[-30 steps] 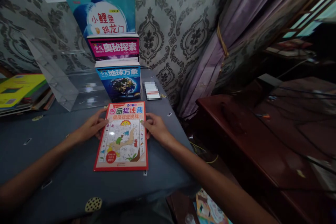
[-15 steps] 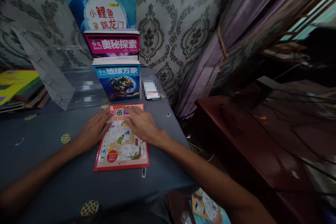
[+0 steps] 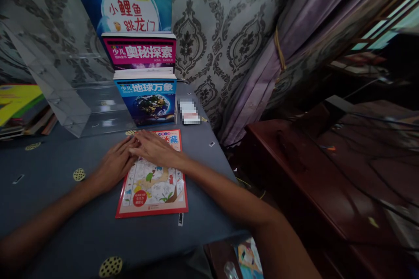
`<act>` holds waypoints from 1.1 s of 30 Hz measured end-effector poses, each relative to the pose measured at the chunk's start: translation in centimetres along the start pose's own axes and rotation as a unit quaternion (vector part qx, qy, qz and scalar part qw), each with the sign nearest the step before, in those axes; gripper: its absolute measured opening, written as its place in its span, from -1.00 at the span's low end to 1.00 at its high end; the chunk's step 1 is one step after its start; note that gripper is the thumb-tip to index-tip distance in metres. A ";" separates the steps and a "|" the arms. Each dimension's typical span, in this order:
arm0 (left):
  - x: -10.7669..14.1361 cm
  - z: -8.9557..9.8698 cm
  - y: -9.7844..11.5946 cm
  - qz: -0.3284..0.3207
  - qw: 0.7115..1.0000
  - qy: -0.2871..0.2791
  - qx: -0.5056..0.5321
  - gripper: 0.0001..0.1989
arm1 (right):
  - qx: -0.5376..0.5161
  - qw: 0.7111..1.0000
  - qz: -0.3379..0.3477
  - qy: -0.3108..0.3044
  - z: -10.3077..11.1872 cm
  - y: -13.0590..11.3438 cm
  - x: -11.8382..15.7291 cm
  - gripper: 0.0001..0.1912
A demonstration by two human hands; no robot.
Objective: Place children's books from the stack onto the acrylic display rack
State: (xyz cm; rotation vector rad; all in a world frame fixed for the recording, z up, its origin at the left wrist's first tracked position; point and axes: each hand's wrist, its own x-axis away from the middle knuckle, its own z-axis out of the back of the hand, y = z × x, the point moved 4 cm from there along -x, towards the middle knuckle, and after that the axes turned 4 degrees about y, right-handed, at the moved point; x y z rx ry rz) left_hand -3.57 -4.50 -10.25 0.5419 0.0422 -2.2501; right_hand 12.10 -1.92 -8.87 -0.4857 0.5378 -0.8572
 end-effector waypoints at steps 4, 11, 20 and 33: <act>0.1 0.0 -0.1 0.012 1.000 -0.007 -0.018 -0.51 | 0.007 1.000 -0.017 0.009 1.5 2.3 2.0 -0.29; 0.0 0.2 -0.3 0.005 1.000 -0.011 -0.023 -0.50 | -0.071 0.988 -0.073 0.115 6.7 6.4 5.6 -0.32; -4.1 0.0 2.5 -0.083 0.995 -0.050 0.010 -0.58 | -0.116 0.969 -0.106 0.192 7.7 8.1 5.5 -0.15; -2.7 -0.3 11.8 -0.208 0.955 -0.192 0.084 -0.60 | -0.088 0.974 -0.066 0.200 7.4 8.0 5.7 -0.19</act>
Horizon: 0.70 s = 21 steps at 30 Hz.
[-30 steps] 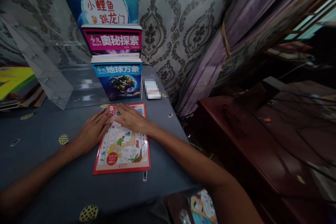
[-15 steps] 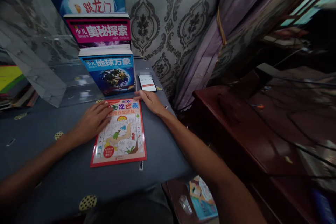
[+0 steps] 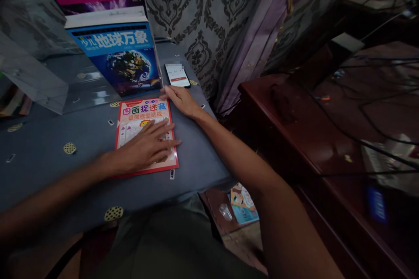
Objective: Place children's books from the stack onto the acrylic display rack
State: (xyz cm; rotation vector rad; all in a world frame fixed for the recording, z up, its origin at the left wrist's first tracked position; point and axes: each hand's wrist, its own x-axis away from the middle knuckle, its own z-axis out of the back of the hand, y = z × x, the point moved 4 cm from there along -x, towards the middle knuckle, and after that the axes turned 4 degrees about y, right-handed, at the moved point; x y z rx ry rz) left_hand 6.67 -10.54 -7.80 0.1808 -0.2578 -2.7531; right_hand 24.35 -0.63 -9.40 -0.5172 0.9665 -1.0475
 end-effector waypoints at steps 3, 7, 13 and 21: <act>1.7 -0.3 3.0 -0.049 0.999 -0.019 0.016 -0.61 | 0.016 1.000 -0.011 -0.002 0.0 -0.1 0.1 -0.21; 3.3 -0.2 4.6 -0.092 0.995 -0.007 0.037 -0.62 | 0.018 1.000 -0.020 -0.002 -0.1 -0.3 0.2 -0.20; 4.5 1.1 4.6 -0.084 0.995 0.039 0.019 -0.65 | 0.037 0.999 -0.003 0.009 0.1 -1.2 0.4 -0.22; 6.3 2.6 3.2 0.031 0.996 0.081 -0.011 -0.74 | 0.006 1.000 -0.022 -0.012 -0.2 -2.2 0.9 -0.26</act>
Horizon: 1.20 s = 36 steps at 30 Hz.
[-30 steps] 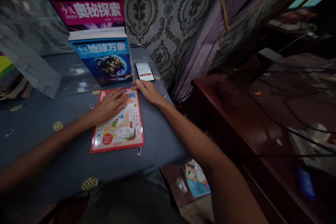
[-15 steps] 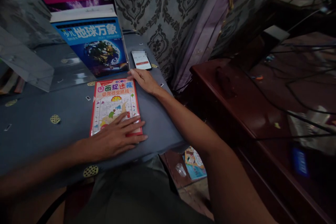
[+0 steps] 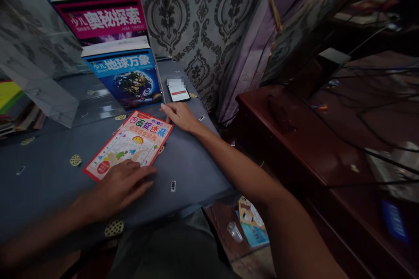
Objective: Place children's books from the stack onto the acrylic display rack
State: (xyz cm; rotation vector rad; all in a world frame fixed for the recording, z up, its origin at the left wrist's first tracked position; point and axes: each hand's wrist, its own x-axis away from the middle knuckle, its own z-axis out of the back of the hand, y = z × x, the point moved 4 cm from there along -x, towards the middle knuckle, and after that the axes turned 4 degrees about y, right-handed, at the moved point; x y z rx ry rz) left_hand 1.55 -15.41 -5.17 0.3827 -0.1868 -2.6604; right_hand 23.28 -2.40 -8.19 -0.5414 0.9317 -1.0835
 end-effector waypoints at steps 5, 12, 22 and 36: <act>-0.3 -1.3 -1.4 0.051 0.991 0.014 -0.121 -0.74 | -0.017 1.000 0.003 -0.015 0.0 -0.6 0.2 -0.33; 0.8 -1.0 -3.5 0.058 0.987 0.033 -0.148 -0.62 | -0.060 0.996 0.016 -0.058 -0.4 -1.7 0.6 -0.34; -3.1 -0.8 -4.2 0.096 0.986 -0.009 -0.134 -0.66 | -0.117 0.991 0.000 -0.064 -0.9 -1.7 0.6 -0.34; -5.5 -1.8 -4.0 0.083 0.979 0.001 -0.184 -0.69 | -0.060 0.987 -0.108 0.103 -0.9 -1.9 3.9 -0.20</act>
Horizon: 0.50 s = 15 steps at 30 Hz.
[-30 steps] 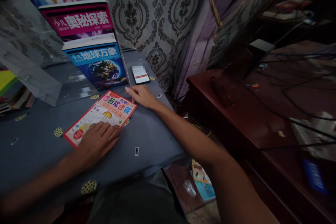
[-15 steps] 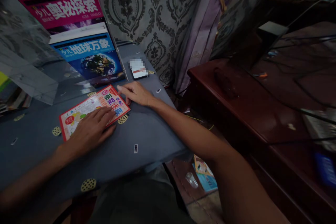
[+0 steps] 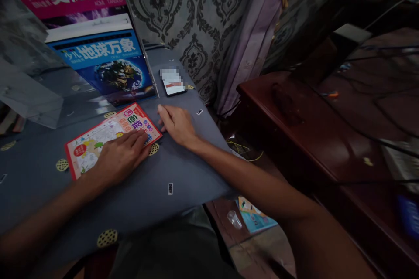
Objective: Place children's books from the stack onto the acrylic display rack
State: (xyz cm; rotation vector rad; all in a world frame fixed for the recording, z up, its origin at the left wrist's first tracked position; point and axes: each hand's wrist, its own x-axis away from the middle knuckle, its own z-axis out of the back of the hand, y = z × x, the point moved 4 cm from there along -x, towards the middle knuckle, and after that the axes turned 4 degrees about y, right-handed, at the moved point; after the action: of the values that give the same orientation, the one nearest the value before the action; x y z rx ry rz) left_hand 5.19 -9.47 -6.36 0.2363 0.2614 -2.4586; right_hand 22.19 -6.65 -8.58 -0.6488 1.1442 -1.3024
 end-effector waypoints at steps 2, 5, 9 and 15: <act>0.0 -0.1 -0.1 -0.003 1.000 0.007 -0.003 -0.67 | 0.003 1.000 -0.012 0.004 0.4 0.0 0.6 -0.23; 0.1 0.0 -0.2 -0.008 1.000 0.015 -0.014 -0.68 | 0.022 1.000 -0.018 -0.006 0.8 -0.2 1.2 -0.25; 0.0 0.2 -0.1 -0.021 0.999 0.021 -0.020 -0.67 | 0.050 0.999 0.000 -0.017 0.9 -0.5 1.5 -0.26; 0.0 0.4 0.0 -0.022 0.999 0.024 -0.021 -0.71 | 0.075 0.997 0.007 -0.025 0.8 -0.9 1.8 -0.29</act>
State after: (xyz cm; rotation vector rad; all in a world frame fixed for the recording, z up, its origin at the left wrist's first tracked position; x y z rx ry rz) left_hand 5.14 -9.52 -5.96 0.2752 0.3433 -2.4911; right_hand 22.38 -8.70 -7.99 -0.5590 0.9982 -1.3395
